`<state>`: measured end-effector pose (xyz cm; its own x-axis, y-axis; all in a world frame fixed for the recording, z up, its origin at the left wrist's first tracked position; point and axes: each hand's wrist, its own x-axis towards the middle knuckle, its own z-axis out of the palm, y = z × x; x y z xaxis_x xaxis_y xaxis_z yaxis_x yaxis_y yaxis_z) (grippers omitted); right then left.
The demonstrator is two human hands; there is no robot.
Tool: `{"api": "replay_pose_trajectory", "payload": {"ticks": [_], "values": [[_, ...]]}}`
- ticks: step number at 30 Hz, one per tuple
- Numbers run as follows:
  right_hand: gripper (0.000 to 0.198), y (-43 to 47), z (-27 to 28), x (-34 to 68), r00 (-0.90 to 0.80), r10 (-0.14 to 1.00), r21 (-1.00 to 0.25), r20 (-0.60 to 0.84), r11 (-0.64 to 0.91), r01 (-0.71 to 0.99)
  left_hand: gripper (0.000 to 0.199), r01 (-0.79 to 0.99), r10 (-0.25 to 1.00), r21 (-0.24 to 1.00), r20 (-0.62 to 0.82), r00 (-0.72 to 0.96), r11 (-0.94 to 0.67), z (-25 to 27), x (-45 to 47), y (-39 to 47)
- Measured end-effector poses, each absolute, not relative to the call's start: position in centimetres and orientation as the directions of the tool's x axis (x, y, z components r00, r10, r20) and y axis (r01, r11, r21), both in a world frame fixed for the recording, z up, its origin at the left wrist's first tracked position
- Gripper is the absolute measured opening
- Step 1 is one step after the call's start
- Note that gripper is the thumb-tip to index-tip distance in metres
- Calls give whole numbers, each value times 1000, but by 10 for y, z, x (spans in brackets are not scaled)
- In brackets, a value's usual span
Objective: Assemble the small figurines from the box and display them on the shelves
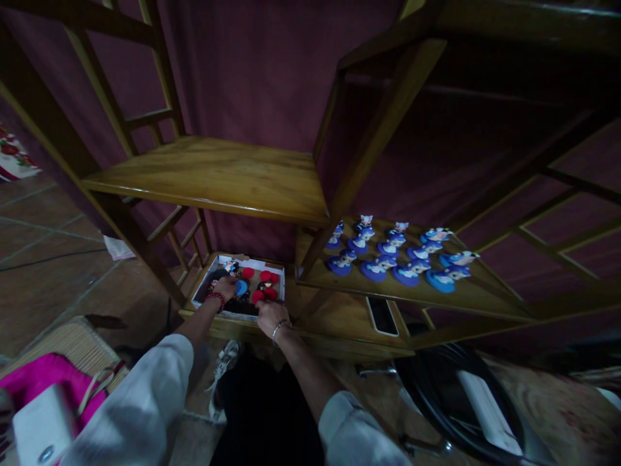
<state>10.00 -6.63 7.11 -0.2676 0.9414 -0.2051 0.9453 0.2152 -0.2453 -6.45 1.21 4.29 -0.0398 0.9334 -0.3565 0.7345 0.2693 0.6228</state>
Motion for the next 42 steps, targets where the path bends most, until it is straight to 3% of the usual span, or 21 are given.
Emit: {"api": "replay_pose_trajectory", "payload": {"ticks": [6,14,22,36,42], "values": [[33,-67,82,95,-183,941,-240,-283,116,964,29,669,932,692,-362,-3,271,49,-49,-4],[38,-69,88,88,-72,965,-251,-253,6,968,31,714,964,695,-238,115,86,63,-33,-29],[30,-65,84,85,-11,973,-253,-232,-49,966,32,798,973,601,-156,172,-44,62,-32,-35],[28,-66,79,84,34,969,-248,-244,-96,964,33,884,960,463,-208,189,-73,55,-28,-29],[28,-70,79,86,13,984,-307,-177,-68,949,35,905,957,421,-239,165,-50,57,-26,-31]]}}
